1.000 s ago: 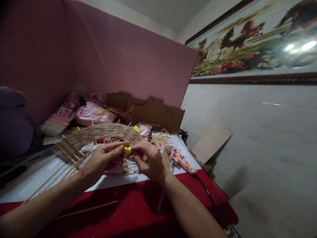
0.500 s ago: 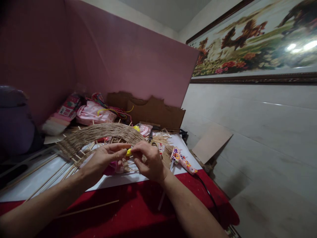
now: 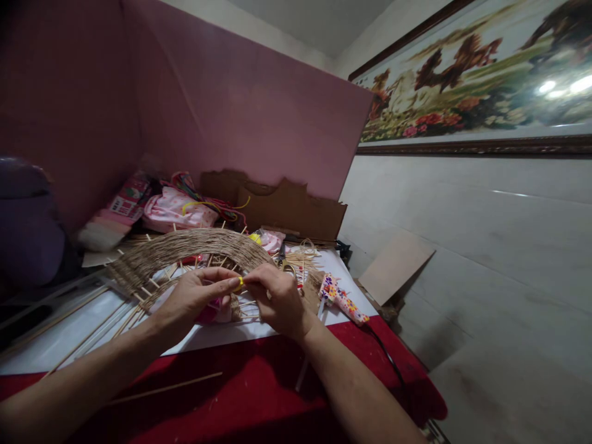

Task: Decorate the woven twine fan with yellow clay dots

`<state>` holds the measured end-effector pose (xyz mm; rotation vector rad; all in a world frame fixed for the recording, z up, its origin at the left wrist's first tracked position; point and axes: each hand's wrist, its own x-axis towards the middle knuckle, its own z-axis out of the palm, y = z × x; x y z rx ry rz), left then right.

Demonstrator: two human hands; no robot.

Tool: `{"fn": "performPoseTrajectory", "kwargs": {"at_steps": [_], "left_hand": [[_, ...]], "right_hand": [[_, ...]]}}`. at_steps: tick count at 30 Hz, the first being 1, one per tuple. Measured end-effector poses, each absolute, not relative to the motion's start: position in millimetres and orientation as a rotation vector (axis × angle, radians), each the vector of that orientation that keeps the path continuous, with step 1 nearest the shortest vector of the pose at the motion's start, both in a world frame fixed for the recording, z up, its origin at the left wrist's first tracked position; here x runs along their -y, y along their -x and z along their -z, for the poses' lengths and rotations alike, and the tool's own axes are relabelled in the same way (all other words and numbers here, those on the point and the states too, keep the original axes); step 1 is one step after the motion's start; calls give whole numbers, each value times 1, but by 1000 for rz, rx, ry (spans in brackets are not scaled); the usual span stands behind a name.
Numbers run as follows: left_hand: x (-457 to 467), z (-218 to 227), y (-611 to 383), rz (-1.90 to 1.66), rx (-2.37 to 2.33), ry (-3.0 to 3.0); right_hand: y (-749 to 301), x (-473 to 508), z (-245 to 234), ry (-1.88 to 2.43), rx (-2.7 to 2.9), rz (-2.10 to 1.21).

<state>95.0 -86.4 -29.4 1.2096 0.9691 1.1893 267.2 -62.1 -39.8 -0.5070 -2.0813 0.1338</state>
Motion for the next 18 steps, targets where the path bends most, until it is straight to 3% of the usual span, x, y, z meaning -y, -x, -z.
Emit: {"fn": "performPoseTrajectory", "kwargs": {"at_steps": [18], "left_hand": [[84,31,-97,-1284,-956,-1355]], "right_hand": [[-264,66,36,613,2140,-97]]}}
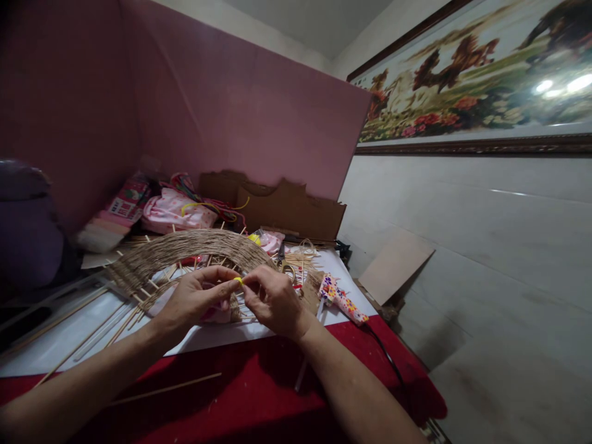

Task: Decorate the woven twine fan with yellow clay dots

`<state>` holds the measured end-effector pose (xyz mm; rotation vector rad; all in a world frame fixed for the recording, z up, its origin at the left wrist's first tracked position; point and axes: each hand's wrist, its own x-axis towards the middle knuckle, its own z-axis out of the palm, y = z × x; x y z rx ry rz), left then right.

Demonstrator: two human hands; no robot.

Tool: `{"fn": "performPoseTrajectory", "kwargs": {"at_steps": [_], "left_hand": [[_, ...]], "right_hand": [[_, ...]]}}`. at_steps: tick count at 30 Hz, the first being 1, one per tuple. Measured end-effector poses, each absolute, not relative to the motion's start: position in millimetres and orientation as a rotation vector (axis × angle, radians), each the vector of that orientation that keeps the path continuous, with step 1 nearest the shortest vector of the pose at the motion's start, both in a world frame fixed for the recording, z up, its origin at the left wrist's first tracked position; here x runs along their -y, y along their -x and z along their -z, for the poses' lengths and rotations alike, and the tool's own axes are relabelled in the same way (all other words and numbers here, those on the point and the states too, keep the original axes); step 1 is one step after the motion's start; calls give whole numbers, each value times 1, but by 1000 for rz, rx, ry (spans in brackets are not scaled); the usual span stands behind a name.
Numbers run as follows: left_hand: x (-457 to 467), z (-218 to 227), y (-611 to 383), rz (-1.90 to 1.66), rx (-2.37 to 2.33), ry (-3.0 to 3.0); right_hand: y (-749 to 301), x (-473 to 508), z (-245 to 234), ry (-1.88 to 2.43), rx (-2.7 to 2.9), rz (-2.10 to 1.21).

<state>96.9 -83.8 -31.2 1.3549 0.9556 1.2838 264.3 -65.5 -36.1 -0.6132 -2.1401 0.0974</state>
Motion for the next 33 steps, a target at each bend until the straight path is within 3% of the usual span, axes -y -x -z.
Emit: {"fn": "performPoseTrajectory", "kwargs": {"at_steps": [11,19,22,33], "left_hand": [[86,31,-94,-1063,-897,-1340],[88,29,-91,-1065,-765,-1145],[85,33,-91,-1114,-757,-1163],[84,35,-92,-1128,-764,-1121]], "right_hand": [[-266,61,40,704,1972,-43],[-263,56,40,625,1685,-829],[-261,57,38,564,1599,-958],[-261,64,39,564,1857,-747]]}}
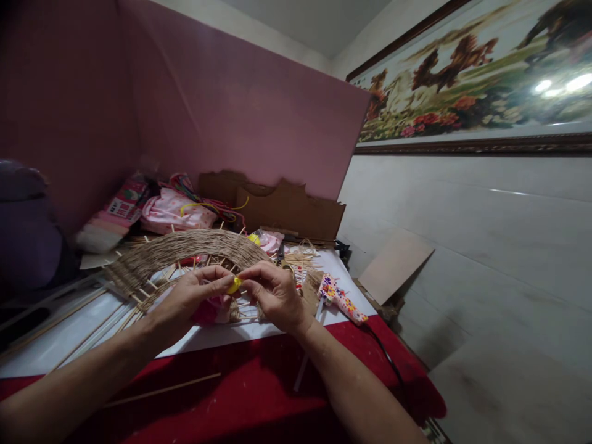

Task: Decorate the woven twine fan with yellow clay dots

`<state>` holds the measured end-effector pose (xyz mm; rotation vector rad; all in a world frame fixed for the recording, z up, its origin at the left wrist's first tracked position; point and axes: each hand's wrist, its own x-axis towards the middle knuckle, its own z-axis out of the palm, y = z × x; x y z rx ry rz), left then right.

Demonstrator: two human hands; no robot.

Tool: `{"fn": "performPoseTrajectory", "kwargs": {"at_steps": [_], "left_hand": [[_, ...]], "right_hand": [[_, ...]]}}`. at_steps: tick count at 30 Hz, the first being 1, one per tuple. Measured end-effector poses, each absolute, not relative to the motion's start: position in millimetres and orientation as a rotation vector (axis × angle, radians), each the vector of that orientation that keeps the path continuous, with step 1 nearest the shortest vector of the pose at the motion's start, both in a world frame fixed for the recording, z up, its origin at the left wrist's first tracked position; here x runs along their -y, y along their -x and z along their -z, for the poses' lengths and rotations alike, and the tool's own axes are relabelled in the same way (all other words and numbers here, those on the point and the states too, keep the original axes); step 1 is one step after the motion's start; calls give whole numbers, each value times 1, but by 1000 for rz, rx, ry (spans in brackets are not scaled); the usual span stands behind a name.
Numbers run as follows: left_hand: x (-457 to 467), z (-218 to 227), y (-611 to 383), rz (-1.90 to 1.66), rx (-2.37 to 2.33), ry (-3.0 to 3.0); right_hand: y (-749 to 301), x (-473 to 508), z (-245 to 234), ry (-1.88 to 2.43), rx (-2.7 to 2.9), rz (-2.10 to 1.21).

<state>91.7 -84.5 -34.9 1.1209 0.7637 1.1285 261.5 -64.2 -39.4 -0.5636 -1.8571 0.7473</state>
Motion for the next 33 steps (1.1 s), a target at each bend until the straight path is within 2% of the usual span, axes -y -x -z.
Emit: {"fn": "performPoseTrajectory", "kwargs": {"at_steps": [14,19,21,26,33], "left_hand": [[81,39,-92,-1136,-822,-1236],[84,36,-95,-1102,-888,-1308],[84,34,-96,-1112,-887,-1280],[85,30,-94,-1142,-871,-1186],[85,33,-93,-1160,-874,-1158]], "right_hand": [[-264,68,36,641,2065,-370],[-259,66,41,734,1965,-282],[-259,62,44,784,1785,-434],[-264,51,37,677,1387,-1071],[-264,52,33,558,1280,-1419]]}}
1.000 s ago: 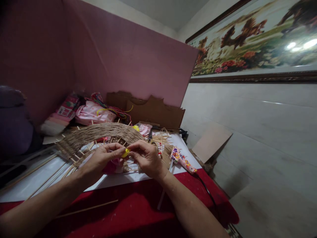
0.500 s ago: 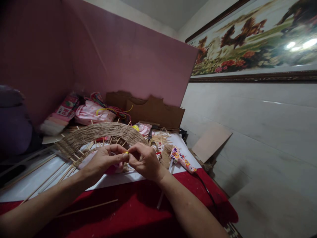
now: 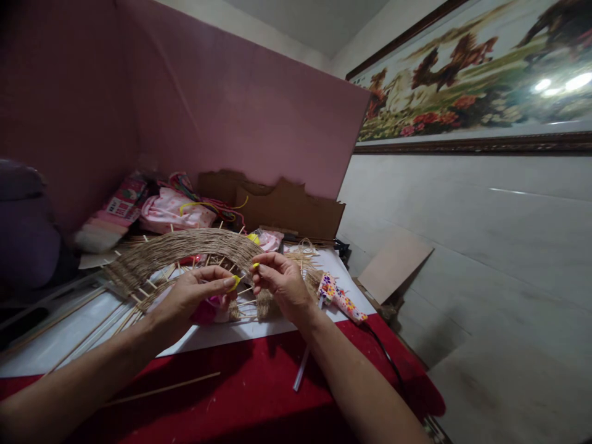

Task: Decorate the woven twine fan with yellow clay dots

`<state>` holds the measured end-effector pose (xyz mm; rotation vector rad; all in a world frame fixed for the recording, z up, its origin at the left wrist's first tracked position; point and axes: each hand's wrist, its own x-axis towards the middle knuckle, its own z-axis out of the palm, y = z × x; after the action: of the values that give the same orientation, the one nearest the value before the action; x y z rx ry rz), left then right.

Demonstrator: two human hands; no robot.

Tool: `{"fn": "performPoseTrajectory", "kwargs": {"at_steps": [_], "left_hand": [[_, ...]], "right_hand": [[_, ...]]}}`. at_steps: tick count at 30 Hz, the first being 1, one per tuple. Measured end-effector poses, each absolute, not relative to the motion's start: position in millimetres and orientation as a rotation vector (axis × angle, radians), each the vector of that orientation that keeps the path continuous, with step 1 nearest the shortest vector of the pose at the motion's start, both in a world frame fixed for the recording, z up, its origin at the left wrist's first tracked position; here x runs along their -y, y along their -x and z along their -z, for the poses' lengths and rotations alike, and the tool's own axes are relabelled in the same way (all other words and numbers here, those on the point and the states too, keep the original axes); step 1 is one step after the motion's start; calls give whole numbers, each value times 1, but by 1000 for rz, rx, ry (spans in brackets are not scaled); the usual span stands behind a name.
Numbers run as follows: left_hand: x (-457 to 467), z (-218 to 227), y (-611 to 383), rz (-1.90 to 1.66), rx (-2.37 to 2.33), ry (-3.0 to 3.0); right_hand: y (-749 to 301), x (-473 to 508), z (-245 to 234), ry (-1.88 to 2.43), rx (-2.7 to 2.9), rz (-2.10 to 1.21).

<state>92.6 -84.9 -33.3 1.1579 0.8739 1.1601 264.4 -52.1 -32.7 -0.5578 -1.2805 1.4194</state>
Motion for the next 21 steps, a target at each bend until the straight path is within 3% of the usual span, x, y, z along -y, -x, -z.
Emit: {"fn": "performPoseTrajectory", "kwargs": {"at_steps": [21], "left_hand": [[87,29,-94,-1189,-915,-1175]], "right_hand": [[-267,49,36,530,1362,-1373]]}}
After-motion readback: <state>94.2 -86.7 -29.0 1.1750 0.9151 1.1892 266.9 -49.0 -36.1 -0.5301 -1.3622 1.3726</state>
